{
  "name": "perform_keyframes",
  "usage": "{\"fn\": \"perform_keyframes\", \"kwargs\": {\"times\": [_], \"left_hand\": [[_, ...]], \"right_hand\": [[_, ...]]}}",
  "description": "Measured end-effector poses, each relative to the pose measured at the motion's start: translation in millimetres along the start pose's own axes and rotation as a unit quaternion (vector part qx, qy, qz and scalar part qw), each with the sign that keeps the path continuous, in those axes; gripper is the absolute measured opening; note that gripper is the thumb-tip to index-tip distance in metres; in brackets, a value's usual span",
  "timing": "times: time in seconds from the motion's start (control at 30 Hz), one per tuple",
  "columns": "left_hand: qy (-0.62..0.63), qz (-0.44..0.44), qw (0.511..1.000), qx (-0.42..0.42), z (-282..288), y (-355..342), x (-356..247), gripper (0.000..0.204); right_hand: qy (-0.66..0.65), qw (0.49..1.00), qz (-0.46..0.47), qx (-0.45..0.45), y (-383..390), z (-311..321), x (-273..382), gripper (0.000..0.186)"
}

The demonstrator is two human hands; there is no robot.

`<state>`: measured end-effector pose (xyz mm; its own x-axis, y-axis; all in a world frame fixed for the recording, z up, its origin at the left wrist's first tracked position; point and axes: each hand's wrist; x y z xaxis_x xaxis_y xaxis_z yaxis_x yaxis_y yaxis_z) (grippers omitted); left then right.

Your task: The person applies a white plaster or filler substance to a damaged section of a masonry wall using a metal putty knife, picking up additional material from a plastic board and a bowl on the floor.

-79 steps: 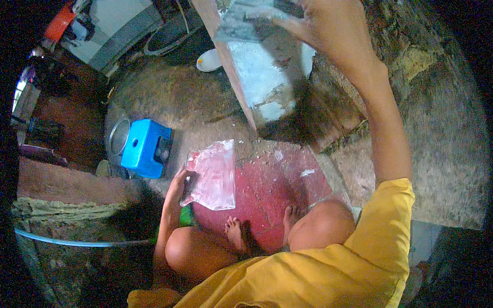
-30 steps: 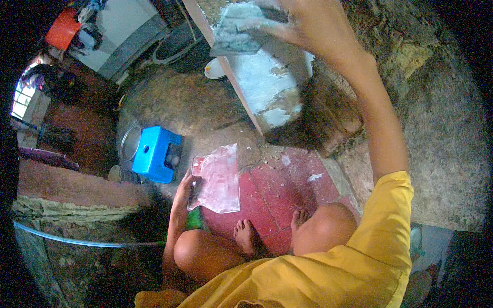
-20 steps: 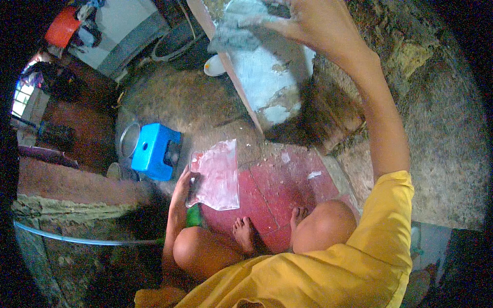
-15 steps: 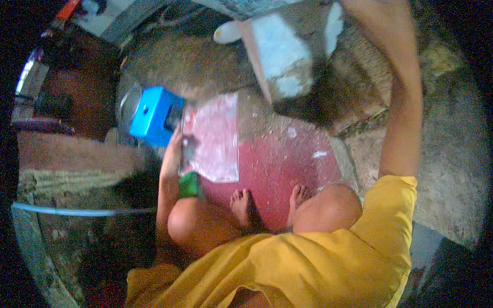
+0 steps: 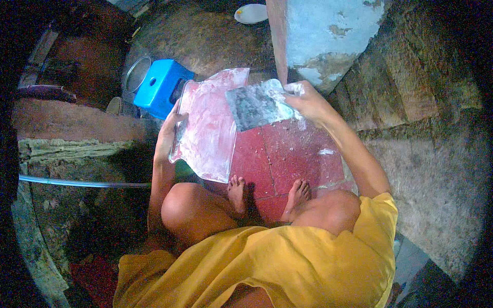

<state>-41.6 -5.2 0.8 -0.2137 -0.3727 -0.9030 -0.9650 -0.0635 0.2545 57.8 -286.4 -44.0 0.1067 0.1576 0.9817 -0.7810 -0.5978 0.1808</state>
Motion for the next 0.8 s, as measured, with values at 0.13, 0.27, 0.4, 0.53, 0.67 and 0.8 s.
{"fn": "perform_keyframes", "kwargs": {"times": [0.13,0.27,0.4,0.53,0.67,0.8], "left_hand": [[-0.041,-0.008,0.999,-0.005,20,-4,3,0.058],[-0.024,0.009,1.0,-0.007,16,-7,2,0.054],[-0.055,0.028,0.998,-0.032,25,-11,10,0.056],[0.033,0.018,0.999,-0.017,21,-7,9,0.055],[0.063,0.019,0.997,-0.029,51,-16,23,0.051],[0.143,0.103,0.984,-0.028,32,-8,8,0.043]], "right_hand": [[-0.029,0.998,-0.049,-0.018,10,18,-15,0.02],[-0.163,0.986,-0.036,-0.021,21,26,-17,0.03],[-0.17,0.984,-0.044,-0.039,12,-2,-1,0.038],[-0.063,0.995,-0.077,-0.021,9,-7,1,0.038],[-0.086,0.982,-0.008,-0.169,24,4,-7,0.03],[0.328,0.848,0.327,-0.259,34,-7,35,0.014]]}}
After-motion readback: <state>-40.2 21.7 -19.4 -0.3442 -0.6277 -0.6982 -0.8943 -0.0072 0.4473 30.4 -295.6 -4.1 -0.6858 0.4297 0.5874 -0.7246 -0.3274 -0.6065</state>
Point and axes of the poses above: each hand's wrist, its own y-axis away from the middle knuckle, its own z-axis out of the back of the hand, x = y × z, and after that the axes turned 2 degrees about x, right-handed
